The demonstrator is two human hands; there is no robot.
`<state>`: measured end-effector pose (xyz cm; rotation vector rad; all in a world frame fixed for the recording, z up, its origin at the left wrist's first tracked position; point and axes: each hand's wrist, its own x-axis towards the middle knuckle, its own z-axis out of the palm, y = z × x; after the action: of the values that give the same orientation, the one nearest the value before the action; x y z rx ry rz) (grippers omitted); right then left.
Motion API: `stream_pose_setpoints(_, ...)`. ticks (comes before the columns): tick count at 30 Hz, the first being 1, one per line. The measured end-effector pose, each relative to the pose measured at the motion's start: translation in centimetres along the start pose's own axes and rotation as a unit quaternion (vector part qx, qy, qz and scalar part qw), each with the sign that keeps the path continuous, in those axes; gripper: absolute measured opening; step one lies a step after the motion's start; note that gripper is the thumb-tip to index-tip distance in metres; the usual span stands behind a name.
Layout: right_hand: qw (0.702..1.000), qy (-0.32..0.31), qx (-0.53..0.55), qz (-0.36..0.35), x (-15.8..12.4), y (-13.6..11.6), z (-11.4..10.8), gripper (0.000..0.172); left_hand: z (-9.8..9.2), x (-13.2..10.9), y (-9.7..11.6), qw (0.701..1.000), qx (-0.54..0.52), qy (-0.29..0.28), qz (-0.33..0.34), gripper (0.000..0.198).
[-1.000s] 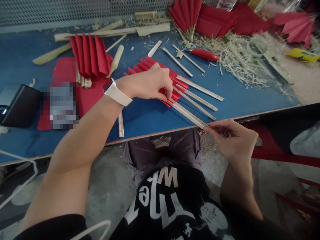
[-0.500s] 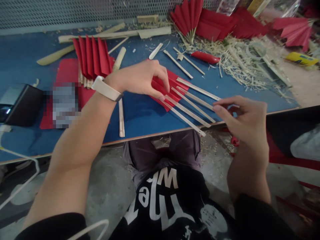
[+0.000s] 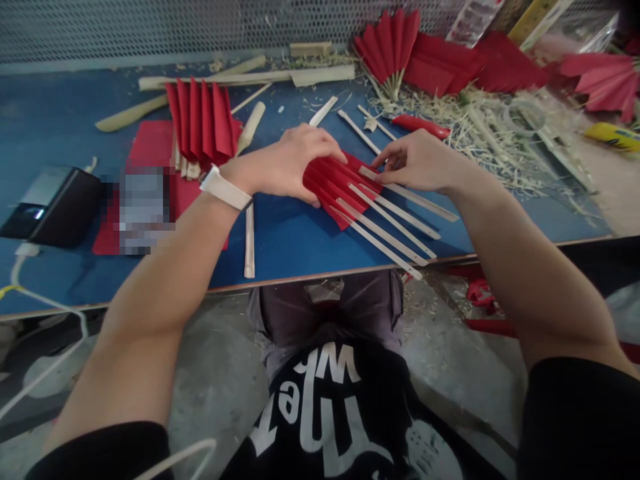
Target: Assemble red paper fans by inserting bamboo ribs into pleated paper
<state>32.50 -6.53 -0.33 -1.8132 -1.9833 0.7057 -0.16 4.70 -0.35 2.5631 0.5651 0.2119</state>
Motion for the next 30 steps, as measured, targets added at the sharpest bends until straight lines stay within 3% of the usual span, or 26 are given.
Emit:
stream_pose_setpoints(6,0.993,-0.046,0.110,0.013,2.0,0.7,1.0,0.029,-0.3,-0.2,0.0,0.999,-0.014,0.030,-0.017,0.082)
stream_pose_setpoints(10,0.982,-0.050,0.178,-0.041,3.8,0.5,2.0,0.023,-0.5,-0.4,0.4,0.989,-0.038,0.109,-0.088,0.081)
stream_pose_setpoints(15,0.982,0.033,0.184,-0.031,4.8,-0.8,2.8,0.024,-1.8,-1.4,1.3,0.959,0.010,0.211,-0.187,0.094)
stream_pose_setpoints(18,0.981,0.059,0.187,0.001,4.2,-2.0,3.1,0.038,-4.0,-2.8,2.1,0.924,0.106,0.235,-0.284,0.084)
stream_pose_setpoints(21,0.978,0.043,0.204,0.021,3.5,-2.7,3.3,0.049,-6.6,-4.7,2.6,0.867,0.147,0.205,-0.429,0.079)
stream_pose_setpoints(24,0.976,0.040,0.212,0.021,3.2,-2.4,3.2,0.052,-8.2,-6.5,1.9,0.828,0.102,0.170,-0.524,0.107)
stream_pose_setpoints(27,0.972,0.012,0.233,0.010,3.2,-1.4,2.8,0.057,-8.6,-7.4,-0.1,0.811,0.080,0.179,-0.552,0.093)
stream_pose_setpoints(30,0.969,-0.027,0.246,-0.007,3.0,-0.5,2.2,0.059,-8.8,-8.1,-2.4,0.816,0.052,0.173,-0.549,0.081)
